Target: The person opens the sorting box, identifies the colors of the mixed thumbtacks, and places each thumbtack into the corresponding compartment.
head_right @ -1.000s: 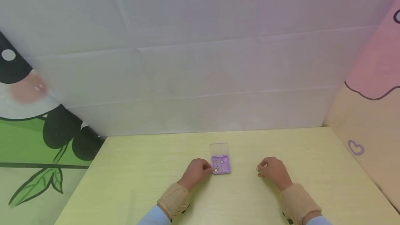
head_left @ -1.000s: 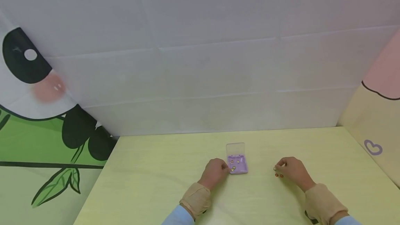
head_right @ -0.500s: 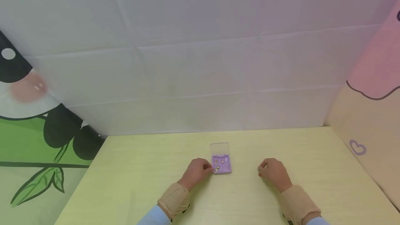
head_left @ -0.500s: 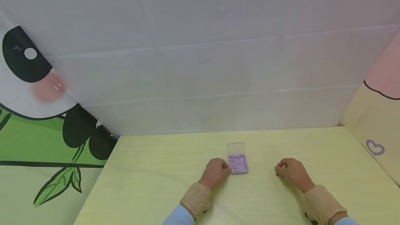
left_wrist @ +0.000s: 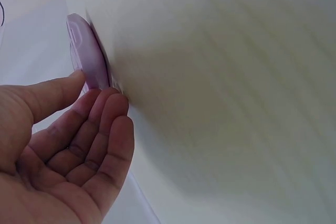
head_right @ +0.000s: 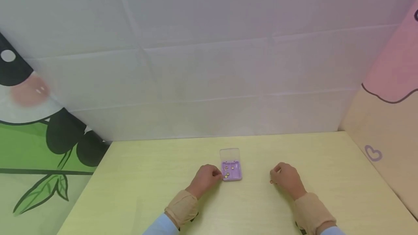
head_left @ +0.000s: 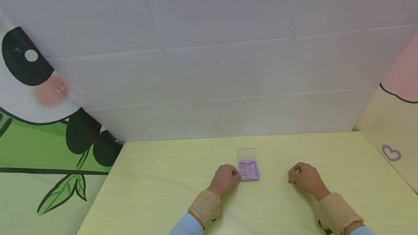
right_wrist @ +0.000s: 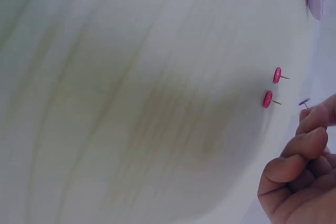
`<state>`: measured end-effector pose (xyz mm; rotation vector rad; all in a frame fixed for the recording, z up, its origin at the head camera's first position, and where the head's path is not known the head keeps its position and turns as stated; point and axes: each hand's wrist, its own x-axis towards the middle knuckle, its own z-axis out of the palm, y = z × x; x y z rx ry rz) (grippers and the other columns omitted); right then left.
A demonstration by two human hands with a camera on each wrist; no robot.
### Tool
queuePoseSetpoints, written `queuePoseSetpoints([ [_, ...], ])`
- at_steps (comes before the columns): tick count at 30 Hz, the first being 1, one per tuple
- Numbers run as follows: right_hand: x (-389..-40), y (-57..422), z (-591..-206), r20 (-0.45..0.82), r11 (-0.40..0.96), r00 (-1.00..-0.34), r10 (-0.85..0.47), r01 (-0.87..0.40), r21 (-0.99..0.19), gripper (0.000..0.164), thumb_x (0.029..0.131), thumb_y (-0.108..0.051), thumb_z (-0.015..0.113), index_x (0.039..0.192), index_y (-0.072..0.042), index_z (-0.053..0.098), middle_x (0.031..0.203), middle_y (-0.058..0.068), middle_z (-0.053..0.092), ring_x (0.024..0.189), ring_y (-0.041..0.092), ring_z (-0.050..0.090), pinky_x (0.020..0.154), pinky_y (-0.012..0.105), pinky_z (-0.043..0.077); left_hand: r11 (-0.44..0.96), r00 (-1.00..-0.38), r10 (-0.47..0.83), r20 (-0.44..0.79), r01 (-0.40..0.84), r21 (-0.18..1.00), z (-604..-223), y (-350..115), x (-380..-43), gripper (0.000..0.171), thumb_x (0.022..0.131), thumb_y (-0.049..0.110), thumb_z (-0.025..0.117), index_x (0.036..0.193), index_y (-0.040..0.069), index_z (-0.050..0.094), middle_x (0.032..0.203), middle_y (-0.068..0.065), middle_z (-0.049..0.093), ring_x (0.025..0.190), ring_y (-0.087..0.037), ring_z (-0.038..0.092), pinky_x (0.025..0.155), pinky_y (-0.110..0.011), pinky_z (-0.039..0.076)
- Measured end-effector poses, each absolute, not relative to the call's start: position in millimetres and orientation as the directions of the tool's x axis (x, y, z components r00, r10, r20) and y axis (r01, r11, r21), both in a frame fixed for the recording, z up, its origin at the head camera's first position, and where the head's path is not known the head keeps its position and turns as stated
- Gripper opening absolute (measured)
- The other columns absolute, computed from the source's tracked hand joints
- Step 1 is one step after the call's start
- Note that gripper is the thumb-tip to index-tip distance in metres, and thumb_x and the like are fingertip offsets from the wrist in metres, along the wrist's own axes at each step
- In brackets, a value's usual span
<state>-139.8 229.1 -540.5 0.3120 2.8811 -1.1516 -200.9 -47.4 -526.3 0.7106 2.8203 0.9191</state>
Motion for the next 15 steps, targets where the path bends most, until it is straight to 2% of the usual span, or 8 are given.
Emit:
queuePoseSetpoints([
  [7,-131.9,227.1,-532.0,-0.093,0.667,-0.969,0.227,0.224,-0.711,0.034,0.094,-0.016,0.042,0.101,0.012,0.060,0.085,0.018,0.063,0.065,0.019,0.047,0.056,0.031,0.039,0.712,-0.888,0.458,0.047,0.398,0.578,-524.7,-49.7,-197.5,0.015,0.082,0.010,0.070,0.080,-0.004,0.076,0.079,-0.015,0.076,0.068,-0.019,0.062,0.066,-0.037,0.056],
  [10,-127.2,226.8,-528.8,-0.112,0.618,-0.967,0.231,0.234,-0.750,0.037,0.097,-0.019,0.038,0.106,0.012,0.057,0.082,0.016,0.062,0.066,0.019,0.047,0.058,0.032,0.040,0.710,-0.886,0.462,0.046,0.401,0.580,-523.9,-51.0,-195.8,0.015,0.083,0.009,0.069,0.080,-0.004,0.075,0.080,-0.015,0.076,0.069,-0.020,0.063,0.067,-0.038,0.057],
  [15,-120.9,226.1,-524.8,-0.135,0.521,-0.954,0.267,0.261,-0.813,0.036,0.100,-0.021,0.035,0.106,0.010,0.054,0.072,0.008,0.056,0.062,0.017,0.045,0.057,0.032,0.038,0.706,-0.882,0.468,0.048,0.406,0.581,-523.5,-52.8,-193.9,0.015,0.082,0.009,0.069,0.080,-0.004,0.075,0.080,-0.016,0.076,0.070,-0.021,0.063,0.067,-0.038,0.057],
])
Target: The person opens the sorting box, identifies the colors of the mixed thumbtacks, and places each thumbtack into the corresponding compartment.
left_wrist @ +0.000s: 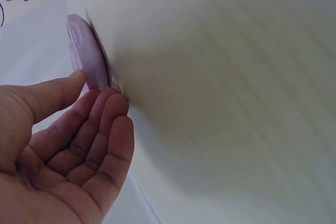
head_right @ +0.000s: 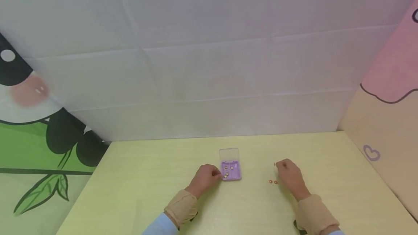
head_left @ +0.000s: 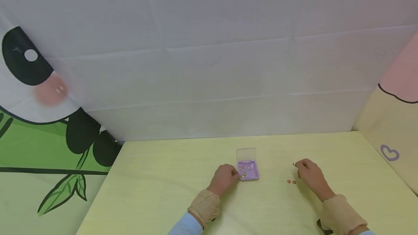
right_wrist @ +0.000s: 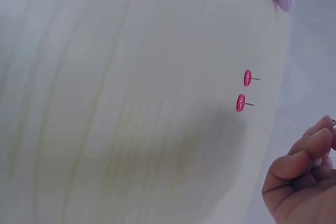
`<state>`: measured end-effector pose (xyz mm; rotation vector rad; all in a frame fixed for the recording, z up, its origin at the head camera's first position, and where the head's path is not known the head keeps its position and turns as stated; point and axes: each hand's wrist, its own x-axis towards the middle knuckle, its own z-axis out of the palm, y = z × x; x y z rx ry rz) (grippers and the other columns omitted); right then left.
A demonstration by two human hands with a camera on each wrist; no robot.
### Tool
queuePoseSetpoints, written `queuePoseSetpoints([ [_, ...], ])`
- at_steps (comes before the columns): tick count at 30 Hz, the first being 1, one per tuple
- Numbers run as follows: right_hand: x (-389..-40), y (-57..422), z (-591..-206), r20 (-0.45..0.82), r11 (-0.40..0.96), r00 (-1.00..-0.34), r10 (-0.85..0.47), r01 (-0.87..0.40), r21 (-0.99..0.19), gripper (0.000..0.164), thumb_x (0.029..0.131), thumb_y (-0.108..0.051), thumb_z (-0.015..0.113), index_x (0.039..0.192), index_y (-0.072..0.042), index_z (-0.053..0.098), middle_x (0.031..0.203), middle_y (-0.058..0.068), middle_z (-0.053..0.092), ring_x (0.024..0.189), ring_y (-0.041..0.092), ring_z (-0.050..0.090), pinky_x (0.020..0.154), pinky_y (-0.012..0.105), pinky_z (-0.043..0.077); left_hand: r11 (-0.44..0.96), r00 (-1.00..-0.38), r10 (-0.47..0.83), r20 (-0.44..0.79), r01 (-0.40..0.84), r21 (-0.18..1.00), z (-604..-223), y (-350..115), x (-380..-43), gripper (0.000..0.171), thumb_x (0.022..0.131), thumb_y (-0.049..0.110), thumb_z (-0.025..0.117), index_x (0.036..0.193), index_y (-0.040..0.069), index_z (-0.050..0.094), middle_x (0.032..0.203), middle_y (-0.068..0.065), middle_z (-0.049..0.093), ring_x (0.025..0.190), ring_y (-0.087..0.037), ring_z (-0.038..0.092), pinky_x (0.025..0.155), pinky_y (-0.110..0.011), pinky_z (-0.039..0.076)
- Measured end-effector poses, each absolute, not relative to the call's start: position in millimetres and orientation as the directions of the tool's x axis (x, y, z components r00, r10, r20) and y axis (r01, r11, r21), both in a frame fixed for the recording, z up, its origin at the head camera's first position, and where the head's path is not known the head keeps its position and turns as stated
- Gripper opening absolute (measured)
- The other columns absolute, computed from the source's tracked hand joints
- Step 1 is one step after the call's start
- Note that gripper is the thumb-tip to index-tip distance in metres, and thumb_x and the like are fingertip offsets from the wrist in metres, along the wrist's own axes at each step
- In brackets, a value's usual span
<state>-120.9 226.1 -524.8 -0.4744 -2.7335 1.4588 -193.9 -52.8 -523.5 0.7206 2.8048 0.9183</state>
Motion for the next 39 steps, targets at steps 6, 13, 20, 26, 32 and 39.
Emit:
queuePoseSetpoints([
  [6,-120.3,226.6,-518.4,-0.168,0.359,-0.939,0.300,0.274,-0.892,0.030,0.099,-0.017,0.036,0.090,0.006,0.053,0.059,-0.004,0.044,0.054,0.013,0.040,0.056,0.029,0.039,0.706,-0.884,0.466,0.044,0.401,0.583,-523.1,-52.9,-193.9,0.015,0.083,0.009,0.069,0.080,-0.004,0.075,0.079,-0.016,0.076,0.069,-0.021,0.062,0.067,-0.039,0.056],
  [13,-123.0,233.6,-519.1,-0.112,-0.109,-0.990,0.090,0.102,-0.989,0.033,0.099,-0.008,0.031,0.072,-0.014,0.050,0.049,-0.011,0.038,0.044,0.009,0.029,0.048,0.030,0.018,0.705,-0.882,0.467,0.058,0.411,0.578,-525.8,-51.9,-195.9,0.015,0.083,0.010,0.069,0.080,-0.004,0.075,0.079,-0.016,0.076,0.070,-0.021,0.063,0.067,-0.038,0.057],
  [20,-129.9,245.1,-528.3,0.165,-0.594,-0.924,-0.345,0.079,-0.801,0.045,0.103,-0.004,0.009,0.091,-0.007,0.052,0.062,0.001,0.031,0.056,0.017,0.020,0.058,0.032,0.014,0.705,-0.885,0.461,0.060,0.406,0.581,-528.2,-49.6,-200.6,0.015,0.082,0.010,0.069,0.080,-0.004,0.075,0.079,-0.016,0.076,0.070,-0.021,0.063,0.067,-0.038,0.057],
  [26,-137.7,247.7,-528.9,0.214,-0.624,-0.891,-0.401,0.094,-0.775,0.052,0.102,-0.003,0.004,0.089,-0.007,0.053,0.063,0.005,0.026,0.056,0.019,0.018,0.057,0.032,0.014,0.702,-0.886,0.458,0.069,0.408,0.584,-527.8,-46.9,-203.8,0.014,0.082,0.009,0.069,0.079,-0.004,0.075,0.078,-0.016,0.076,0.070,-0.022,0.064,0.067,-0.038,0.057],
  [32,-145.5,248.1,-527.9,0.206,-0.602,-0.893,-0.401,0.087,-0.794,0.057,0.101,0.000,0.001,0.081,-0.008,0.055,0.061,0.006,0.022,0.053,0.020,0.017,0.055,0.033,0.013,0.707,-0.890,0.451,0.070,0.404,0.580,-527.8,-44.1,-207.4,0.014,0.082,0.010,0.069,0.080,-0.003,0.075,0.079,-0.015,0.076,0.071,-0.022,0.064,0.068,-0.038,0.057],
  [39,-150.8,247.8,-527.2,0.173,-0.508,-0.913,-0.370,0.043,-0.860,0.051,0.102,0.000,0.008,0.070,-0.010,0.046,0.059,0.006,0.023,0.053,0.022,0.019,0.057,0.038,0.013,0.709,-0.892,0.446,0.075,0.403,0.578,-527.0,-42.0,-208.8,0.015,0.083,0.010,0.069,0.080,-0.003,0.075,0.079,-0.016,0.076,0.071,-0.023,0.064,0.068,-0.038,0.057],
])
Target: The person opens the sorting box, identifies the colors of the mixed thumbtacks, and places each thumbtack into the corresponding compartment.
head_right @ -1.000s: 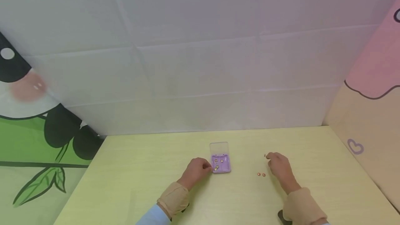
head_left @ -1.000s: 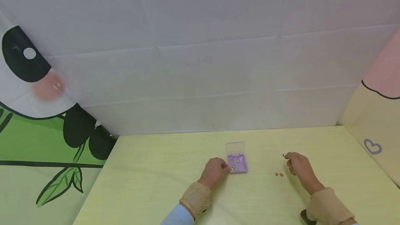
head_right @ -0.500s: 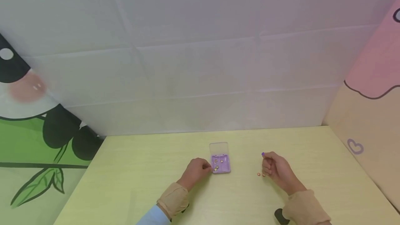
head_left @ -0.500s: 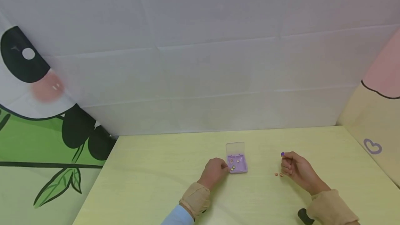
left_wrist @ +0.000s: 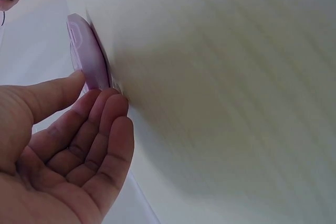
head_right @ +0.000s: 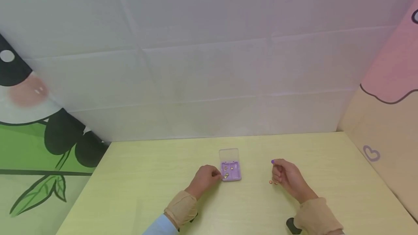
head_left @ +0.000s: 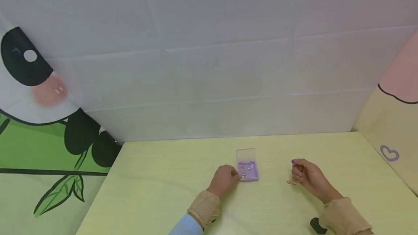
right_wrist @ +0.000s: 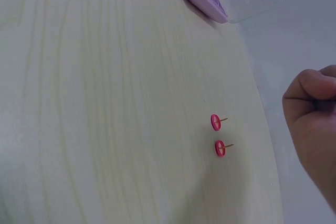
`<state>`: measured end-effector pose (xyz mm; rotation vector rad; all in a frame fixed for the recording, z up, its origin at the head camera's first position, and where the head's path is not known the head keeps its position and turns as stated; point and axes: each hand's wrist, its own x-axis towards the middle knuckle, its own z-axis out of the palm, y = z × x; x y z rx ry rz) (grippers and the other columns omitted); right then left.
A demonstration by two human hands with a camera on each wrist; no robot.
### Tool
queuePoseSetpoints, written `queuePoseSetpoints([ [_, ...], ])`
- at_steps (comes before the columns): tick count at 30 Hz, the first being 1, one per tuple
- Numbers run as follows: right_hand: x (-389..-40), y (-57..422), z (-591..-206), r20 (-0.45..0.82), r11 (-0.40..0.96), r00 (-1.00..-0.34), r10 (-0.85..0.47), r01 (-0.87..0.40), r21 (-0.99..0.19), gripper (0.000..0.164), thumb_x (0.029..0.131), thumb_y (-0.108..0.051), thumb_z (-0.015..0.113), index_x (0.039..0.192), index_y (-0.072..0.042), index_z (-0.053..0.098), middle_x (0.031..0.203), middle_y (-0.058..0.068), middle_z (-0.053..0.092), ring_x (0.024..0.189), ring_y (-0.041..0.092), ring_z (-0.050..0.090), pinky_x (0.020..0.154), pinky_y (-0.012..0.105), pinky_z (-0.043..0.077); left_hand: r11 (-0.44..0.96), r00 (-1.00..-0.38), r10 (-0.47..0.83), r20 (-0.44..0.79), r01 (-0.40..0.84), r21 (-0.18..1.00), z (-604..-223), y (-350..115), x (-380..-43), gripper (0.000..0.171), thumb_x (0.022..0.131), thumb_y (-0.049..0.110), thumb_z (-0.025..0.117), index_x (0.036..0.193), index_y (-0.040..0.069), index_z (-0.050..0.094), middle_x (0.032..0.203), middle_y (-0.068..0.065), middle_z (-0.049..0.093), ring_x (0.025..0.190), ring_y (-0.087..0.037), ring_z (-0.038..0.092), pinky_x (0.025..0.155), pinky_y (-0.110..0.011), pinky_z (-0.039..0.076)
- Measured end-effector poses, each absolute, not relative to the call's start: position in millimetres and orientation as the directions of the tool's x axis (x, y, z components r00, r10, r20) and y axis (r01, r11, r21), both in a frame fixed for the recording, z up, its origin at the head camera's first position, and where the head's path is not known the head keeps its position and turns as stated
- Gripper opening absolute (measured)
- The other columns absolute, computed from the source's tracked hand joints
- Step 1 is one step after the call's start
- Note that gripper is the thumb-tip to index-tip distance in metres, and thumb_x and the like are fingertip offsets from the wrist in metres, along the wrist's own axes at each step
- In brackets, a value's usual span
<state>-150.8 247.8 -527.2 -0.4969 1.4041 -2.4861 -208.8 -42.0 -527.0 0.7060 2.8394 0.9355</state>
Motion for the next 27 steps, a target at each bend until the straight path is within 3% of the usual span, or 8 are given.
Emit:
queuePoseSetpoints([
  [9,-149.0,243.9,-528.2,0.048,-0.238,-0.971,-0.234,0.009,-0.971,0.040,0.105,-0.011,0.030,0.067,-0.016,0.045,0.058,-0.009,0.039,0.052,0.013,0.029,0.059,0.040,0.018,0.710,-0.896,0.438,0.070,0.392,0.585,-528.2,-40.7,-208.8,0.014,0.083,0.009,0.069,0.079,-0.004,0.075,0.079,-0.015,0.076,0.070,-0.021,0.063,0.067,-0.039,0.057],
  [12,-149.5,241.5,-529.3,-0.001,-0.167,-0.983,-0.186,0.032,-0.985,0.035,0.104,-0.014,0.036,0.072,-0.017,0.049,0.058,-0.013,0.042,0.050,0.007,0.034,0.055,0.035,0.021,0.713,-0.898,0.435,0.061,0.385,0.586,-528.8,-40.0,-209.2,0.015,0.083,0.010,0.069,0.079,-0.003,0.075,0.079,-0.015,0.076,0.070,-0.020,0.063,0.068,-0.038,0.057],
  [16,-151.3,238.7,-530.6,-0.063,-0.073,-0.988,-0.139,0.073,-0.995,0.022,0.103,-0.018,0.040,0.086,-0.016,0.055,0.058,-0.015,0.043,0.050,0.003,0.039,0.052,0.021,0.039,0.717,-0.901,0.431,0.053,0.377,0.586,-528.8,-40.0,-209.5,0.016,0.084,0.011,0.069,0.079,-0.003,0.075,0.079,-0.015,0.076,0.069,-0.019,0.062,0.068,-0.038,0.057],
  [18,-152.8,237.1,-531.3,-0.083,-0.024,-0.989,-0.122,0.087,-0.996,0.019,0.103,-0.020,0.042,0.092,-0.012,0.055,0.058,-0.014,0.043,0.050,0.003,0.039,0.055,0.021,0.046,0.716,-0.900,0.432,0.055,0.379,0.587,-528.5,-40.0,-209.4,0.016,0.084,0.011,0.069,0.080,-0.003,0.075,0.079,-0.015,0.076,0.070,-0.019,0.062,0.068,-0.038,0.057],
  [27,-160.0,221.9,-529.1,-0.142,0.204,-0.990,-0.002,0.139,-0.969,0.044,0.099,-0.030,0.050,0.111,0.011,0.055,0.058,-0.009,0.038,0.050,0.007,0.036,0.052,0.024,0.042,0.714,-0.897,0.438,0.058,0.386,0.585,-528.1,-39.8,-209.7,0.014,0.083,0.009,0.069,0.080,-0.004,0.075,0.079,-0.015,0.076,0.068,-0.018,0.061,0.065,-0.037,0.056],
])
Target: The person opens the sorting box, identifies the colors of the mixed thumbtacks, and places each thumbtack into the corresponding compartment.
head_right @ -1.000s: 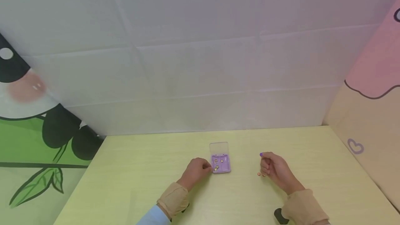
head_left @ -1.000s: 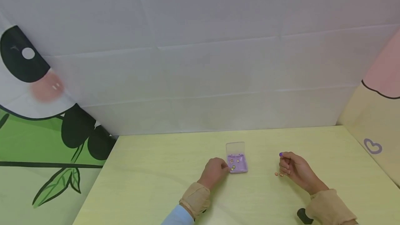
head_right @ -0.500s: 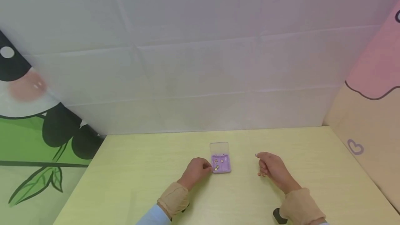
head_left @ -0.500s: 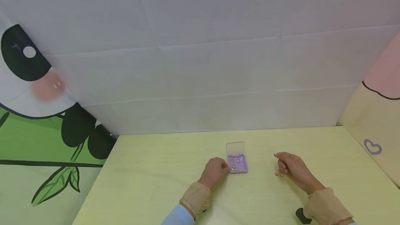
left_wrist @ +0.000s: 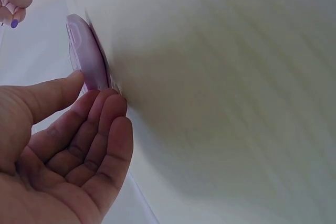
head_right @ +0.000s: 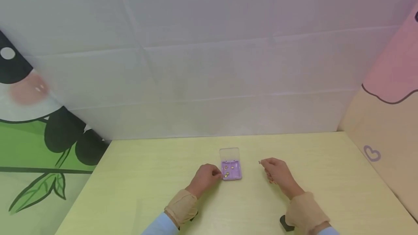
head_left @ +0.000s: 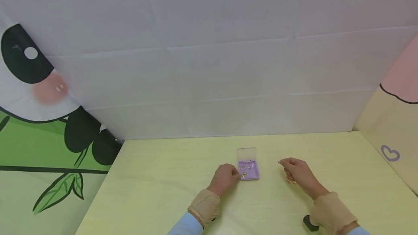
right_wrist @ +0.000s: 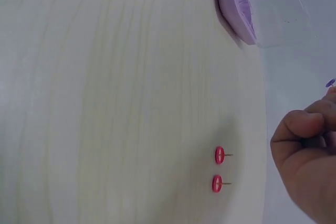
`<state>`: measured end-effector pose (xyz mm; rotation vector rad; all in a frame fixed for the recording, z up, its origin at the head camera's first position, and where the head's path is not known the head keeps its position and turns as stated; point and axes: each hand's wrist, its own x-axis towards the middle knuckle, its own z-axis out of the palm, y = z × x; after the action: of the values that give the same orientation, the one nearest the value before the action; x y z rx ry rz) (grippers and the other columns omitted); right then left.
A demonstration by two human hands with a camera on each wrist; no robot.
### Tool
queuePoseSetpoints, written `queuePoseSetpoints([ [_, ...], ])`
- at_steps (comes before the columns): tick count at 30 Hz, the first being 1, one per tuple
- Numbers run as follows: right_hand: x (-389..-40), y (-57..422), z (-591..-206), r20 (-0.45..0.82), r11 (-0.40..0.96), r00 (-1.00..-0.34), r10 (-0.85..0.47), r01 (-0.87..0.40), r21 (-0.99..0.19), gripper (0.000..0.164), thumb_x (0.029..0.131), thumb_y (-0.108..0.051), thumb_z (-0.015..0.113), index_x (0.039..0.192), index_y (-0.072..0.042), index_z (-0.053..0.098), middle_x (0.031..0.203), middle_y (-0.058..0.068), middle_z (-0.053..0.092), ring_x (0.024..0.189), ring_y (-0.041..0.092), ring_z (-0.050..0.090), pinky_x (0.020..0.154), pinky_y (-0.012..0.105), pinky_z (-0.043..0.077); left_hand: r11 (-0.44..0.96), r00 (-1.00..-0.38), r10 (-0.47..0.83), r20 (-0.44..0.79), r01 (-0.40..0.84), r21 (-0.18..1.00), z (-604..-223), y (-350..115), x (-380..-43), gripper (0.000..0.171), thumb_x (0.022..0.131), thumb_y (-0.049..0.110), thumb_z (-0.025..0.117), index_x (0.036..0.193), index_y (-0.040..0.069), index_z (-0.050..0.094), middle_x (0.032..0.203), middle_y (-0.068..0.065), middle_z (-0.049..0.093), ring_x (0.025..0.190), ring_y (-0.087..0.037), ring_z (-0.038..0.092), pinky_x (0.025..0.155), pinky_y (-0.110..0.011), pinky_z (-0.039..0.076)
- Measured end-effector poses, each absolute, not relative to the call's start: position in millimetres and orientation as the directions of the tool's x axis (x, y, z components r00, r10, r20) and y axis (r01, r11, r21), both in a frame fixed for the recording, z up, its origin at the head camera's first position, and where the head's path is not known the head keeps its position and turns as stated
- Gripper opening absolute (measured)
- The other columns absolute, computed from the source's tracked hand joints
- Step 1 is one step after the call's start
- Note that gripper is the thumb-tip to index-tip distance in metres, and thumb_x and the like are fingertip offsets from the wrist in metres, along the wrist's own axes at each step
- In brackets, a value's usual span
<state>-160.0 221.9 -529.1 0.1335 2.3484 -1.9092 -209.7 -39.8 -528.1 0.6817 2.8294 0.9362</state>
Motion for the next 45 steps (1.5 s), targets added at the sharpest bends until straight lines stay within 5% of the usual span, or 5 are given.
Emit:
queuePoseSetpoints([
  [9,-161.2,191.2,-523.7,-0.168,0.368,-0.977,0.127,0.204,-0.907,0.038,0.095,-0.024,0.054,0.108,0.011,0.061,0.059,-0.007,0.044,0.052,0.007,0.036,0.047,0.022,0.036,0.710,-0.887,0.456,0.066,0.408,0.574,-528.7,-47.9,-203.4,0.015,0.082,0.010,0.070,0.080,-0.003,0.076,0.078,-0.015,0.076,0.068,-0.019,0.062,0.065,-0.036,0.056],
  [15,-160.0,168.2,-524.7,-0.123,0.492,-0.979,0.162,0.188,-0.850,0.029,0.091,-0.021,0.057,0.097,0.007,0.066,0.101,0.018,0.070,0.078,0.017,0.048,0.065,0.030,0.040,0.701,-0.883,0.466,0.064,0.412,0.583,-528.5,-53.8,-197.5,0.015,0.082,0.010,0.069,0.080,-0.003,0.075,0.079,-0.015,0.076,0.069,-0.019,0.063,0.066,-0.036,0.057],
  [24,-163.4,135.0,-530.7,-0.077,0.588,-0.980,0.184,0.173,-0.790,0.021,0.086,-0.017,0.060,0.091,0.003,0.065,0.065,0.001,0.052,0.057,0.012,0.043,0.052,0.027,0.038,0.698,-0.877,0.477,0.052,0.414,0.584,-528.7,-60.6,-190.4,0.015,0.083,0.010,0.069,0.081,-0.003,0.076,0.079,-0.015,0.076,0.069,-0.020,0.064,0.067,-0.037,0.057],
  [45,-154.4,104.5,-542.4,0.021,0.726,-0.986,0.167,0.109,-0.679,0.009,0.080,-0.008,0.062,0.079,0.001,0.063,0.072,0.011,0.062,0.060,0.016,0.045,0.054,0.030,0.038,0.660,-0.839,0.537,0.086,0.482,0.577,-526.2,-72.0,-175.9,0.014,0.082,0.009,0.070,0.079,-0.004,0.077,0.078,-0.015,0.077,0.069,-0.020,0.065,0.064,-0.034,0.057],
])
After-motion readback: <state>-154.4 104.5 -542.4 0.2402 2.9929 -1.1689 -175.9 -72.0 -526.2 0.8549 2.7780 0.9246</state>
